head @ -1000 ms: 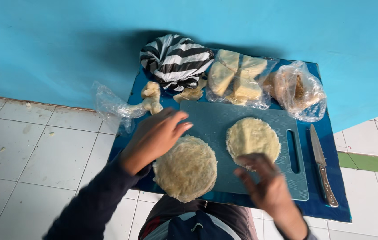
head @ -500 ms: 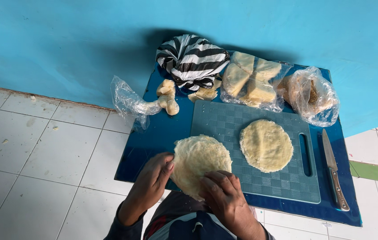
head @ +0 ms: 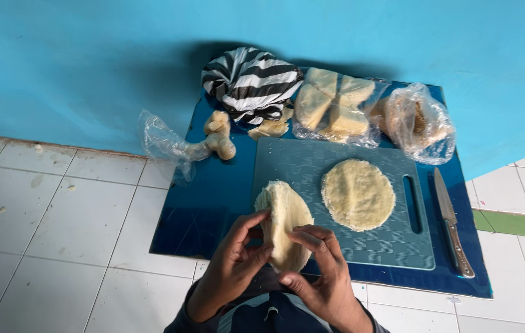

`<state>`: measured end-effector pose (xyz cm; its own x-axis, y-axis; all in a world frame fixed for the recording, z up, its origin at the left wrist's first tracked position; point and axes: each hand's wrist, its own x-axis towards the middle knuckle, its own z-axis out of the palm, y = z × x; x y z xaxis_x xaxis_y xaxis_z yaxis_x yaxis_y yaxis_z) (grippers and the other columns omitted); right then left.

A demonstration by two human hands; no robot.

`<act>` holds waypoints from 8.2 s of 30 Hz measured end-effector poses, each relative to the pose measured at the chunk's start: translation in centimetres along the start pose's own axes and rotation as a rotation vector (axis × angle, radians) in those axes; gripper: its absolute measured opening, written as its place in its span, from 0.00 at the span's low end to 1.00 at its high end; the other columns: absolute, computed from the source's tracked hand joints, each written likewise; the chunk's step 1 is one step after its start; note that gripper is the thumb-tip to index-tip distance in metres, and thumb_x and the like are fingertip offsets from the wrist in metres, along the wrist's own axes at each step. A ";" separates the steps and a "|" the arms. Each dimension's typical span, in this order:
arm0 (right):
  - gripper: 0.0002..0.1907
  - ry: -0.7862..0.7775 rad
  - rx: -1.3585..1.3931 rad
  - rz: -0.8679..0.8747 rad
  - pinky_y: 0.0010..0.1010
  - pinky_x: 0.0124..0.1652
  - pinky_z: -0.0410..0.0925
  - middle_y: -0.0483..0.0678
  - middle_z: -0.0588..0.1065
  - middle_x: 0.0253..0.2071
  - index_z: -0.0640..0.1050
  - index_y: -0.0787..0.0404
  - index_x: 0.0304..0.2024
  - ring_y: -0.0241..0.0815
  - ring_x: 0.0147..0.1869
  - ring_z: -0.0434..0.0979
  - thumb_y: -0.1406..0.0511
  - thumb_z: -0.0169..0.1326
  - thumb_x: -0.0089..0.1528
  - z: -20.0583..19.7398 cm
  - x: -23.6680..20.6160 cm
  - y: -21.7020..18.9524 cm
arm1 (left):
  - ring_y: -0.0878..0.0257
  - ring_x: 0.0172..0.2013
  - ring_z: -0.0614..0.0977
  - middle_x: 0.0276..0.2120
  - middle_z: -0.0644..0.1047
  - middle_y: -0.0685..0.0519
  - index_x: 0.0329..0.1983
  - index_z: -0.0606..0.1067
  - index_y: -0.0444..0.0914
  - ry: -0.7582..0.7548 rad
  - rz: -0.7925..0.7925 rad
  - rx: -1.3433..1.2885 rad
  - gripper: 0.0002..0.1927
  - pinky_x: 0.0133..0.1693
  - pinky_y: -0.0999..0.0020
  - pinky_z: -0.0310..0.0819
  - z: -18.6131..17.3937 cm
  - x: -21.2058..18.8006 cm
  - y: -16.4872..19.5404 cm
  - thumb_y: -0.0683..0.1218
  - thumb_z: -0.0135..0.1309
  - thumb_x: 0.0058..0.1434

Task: The person sits at a small blue table and peels thin outer skin layers off pieces of dough by hand, one piece at a time. They set the peeled round dough discs on a cutting board and place the removed skins aside while working through the dough pieces.

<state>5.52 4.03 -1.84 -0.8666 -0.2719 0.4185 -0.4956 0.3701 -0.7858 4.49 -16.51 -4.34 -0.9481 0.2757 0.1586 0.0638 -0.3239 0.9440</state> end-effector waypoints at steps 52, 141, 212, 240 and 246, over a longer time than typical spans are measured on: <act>0.06 0.013 0.641 0.194 0.30 0.57 0.67 0.52 0.69 0.55 0.76 0.65 0.44 0.38 0.60 0.70 0.73 0.60 0.65 -2.3 -2.7 3.7 | 0.51 0.61 0.78 0.62 0.65 0.41 0.69 0.60 0.33 0.043 0.179 0.420 0.41 0.50 0.61 0.82 4.6 0.9 0.4 0.47 0.68 0.58; 0.19 -0.062 -0.001 0.031 0.34 0.52 0.77 0.52 0.75 0.56 0.77 0.60 0.51 0.46 0.61 0.79 0.65 0.66 0.59 -0.9 -0.1 0.9 | 0.54 0.61 0.75 0.64 0.70 0.42 0.74 0.56 0.34 0.079 -0.236 -0.832 0.36 0.58 0.56 0.72 1.5 0.9 -4.1 0.62 0.39 0.72; 0.05 0.240 0.247 0.139 0.26 0.43 0.74 0.51 0.75 0.44 0.78 0.65 0.43 0.38 0.46 0.78 0.73 0.57 0.64 -2.7 -1.4 6.2 | 0.59 0.54 0.80 0.55 0.76 0.44 0.64 0.66 0.33 0.270 0.146 0.421 0.18 0.54 0.66 0.75 6.4 1.4 -5.4 0.45 0.38 0.75; 0.12 0.342 0.477 0.449 0.25 0.35 0.75 0.45 0.80 0.38 0.77 0.63 0.47 0.31 0.37 0.80 0.68 0.59 0.61 -3.3 -2.6 7.9 | 0.58 0.48 0.85 0.48 0.78 0.45 0.54 0.73 0.32 0.269 0.397 0.688 0.11 0.44 0.69 0.84 8.6 2.1 -3.5 0.36 0.52 0.69; 0.09 0.340 0.612 0.426 0.22 0.37 0.70 0.45 0.78 0.35 0.78 0.64 0.46 0.28 0.38 0.74 0.64 0.56 0.67 -3.1 -3.2 8.7 | 0.58 0.47 0.83 0.49 0.77 0.44 0.55 0.73 0.31 0.295 0.385 0.697 0.12 0.45 0.68 0.81 8.5 2.2 -3.0 0.36 0.50 0.69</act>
<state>3.75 10.86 -8.65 -0.9925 0.1033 0.0657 -0.0851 -0.1966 -0.9768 4.81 -7.27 -4.34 -0.8573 -0.0184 0.5146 0.4840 0.3120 0.8176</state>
